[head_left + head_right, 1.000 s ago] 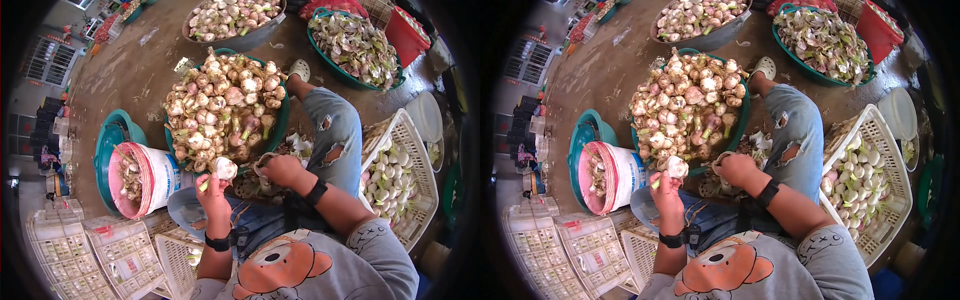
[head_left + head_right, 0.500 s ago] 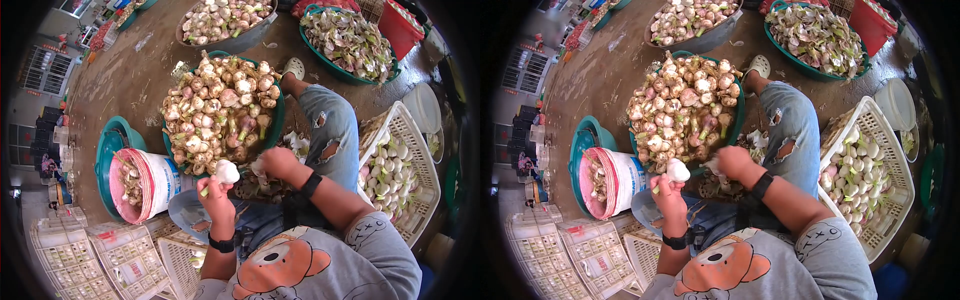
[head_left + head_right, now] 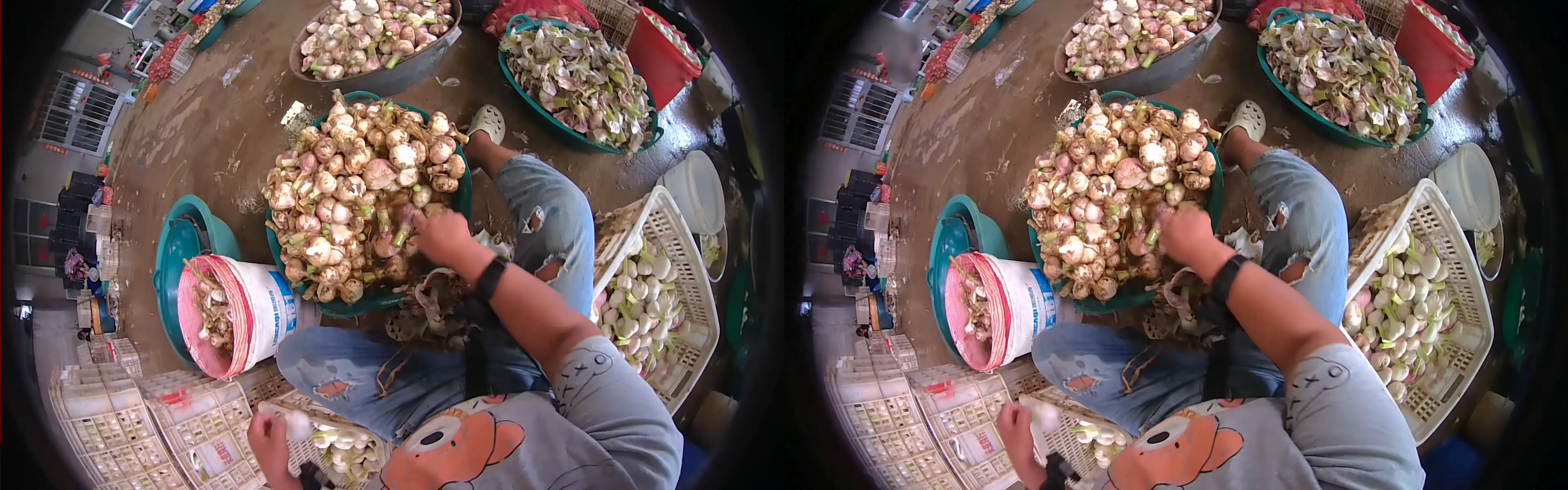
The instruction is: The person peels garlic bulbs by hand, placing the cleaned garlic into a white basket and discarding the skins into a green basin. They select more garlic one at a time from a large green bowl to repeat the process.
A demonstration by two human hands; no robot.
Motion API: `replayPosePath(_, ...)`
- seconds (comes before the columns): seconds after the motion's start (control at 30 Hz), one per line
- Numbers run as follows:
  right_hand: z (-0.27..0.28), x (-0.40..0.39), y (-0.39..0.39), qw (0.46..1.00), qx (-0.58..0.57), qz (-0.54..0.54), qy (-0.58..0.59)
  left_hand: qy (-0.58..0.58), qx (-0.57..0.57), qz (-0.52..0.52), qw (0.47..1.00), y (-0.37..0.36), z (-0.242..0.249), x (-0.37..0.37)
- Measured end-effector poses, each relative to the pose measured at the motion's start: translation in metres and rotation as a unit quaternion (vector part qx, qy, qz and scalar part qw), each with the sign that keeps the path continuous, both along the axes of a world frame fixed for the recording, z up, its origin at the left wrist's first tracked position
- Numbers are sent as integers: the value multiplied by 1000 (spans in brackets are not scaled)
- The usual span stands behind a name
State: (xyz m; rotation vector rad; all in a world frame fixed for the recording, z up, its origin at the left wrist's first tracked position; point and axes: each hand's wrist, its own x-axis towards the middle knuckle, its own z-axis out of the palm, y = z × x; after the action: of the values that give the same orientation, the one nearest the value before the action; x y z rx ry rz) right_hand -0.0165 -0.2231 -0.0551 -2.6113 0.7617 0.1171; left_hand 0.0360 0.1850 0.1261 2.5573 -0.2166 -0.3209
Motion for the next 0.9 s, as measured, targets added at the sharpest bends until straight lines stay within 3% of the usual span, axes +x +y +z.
replayPosePath(0.07, -50, 28, -14, 986, -113, 25, 123, 17, 41, 20, 999, 13, 5, -5)
replayPosePath(0.1, -77, 37, -15, 955, -174, 86, 223, 0, -21, 27, 999, 10, -1, -9)
replayPosePath(0.17, -124, 44, -9, 945, -200, 129, 226, -24, -143, 34, 989, -3, -25, -7)
replayPosePath(0.27, -114, 41, -6, 922, -267, 179, 218, -23, -215, -7, 976, -70, -62, 4)
replayPosePath(0.33, -94, 45, -14, 982, 16, 140, 128, 99, -318, -7, 943, -129, -82, 7)
replayPosePath(0.37, -77, 39, -14, 996, 33, 68, 56, 162, -362, 2, 918, -156, -92, 8)
replayPosePath(0.47, -42, 15, -16, 998, 64, 24, 18, 294, -380, -5, 877, -207, -130, 8)
replayPosePath(0.63, -50, 22, -24, 995, 15, -26, -93, 282, -404, -13, 870, -229, -122, -9)
replayPosePath(0.7, -43, 34, -13, 994, 7, 98, 39, 269, -396, 12, 878, -218, -124, -11)
replayPosePath(0.73, -92, 43, 3, 997, -49, 65, -3, 261, -388, 35, 883, -210, -127, -11)
replayPosePath(0.8, -103, 37, 14, 953, -115, 257, 109, 256, -372, 39, 891, -197, -133, -12)
replayPosePath(0.87, -93, 37, 21, 940, -153, 259, 164, 247, -350, 46, 903, -194, -138, -13)
replayPosePath(0.9, -116, 42, 24, 926, -214, 278, 139, 257, -349, 22, 901, -195, -140, -12)
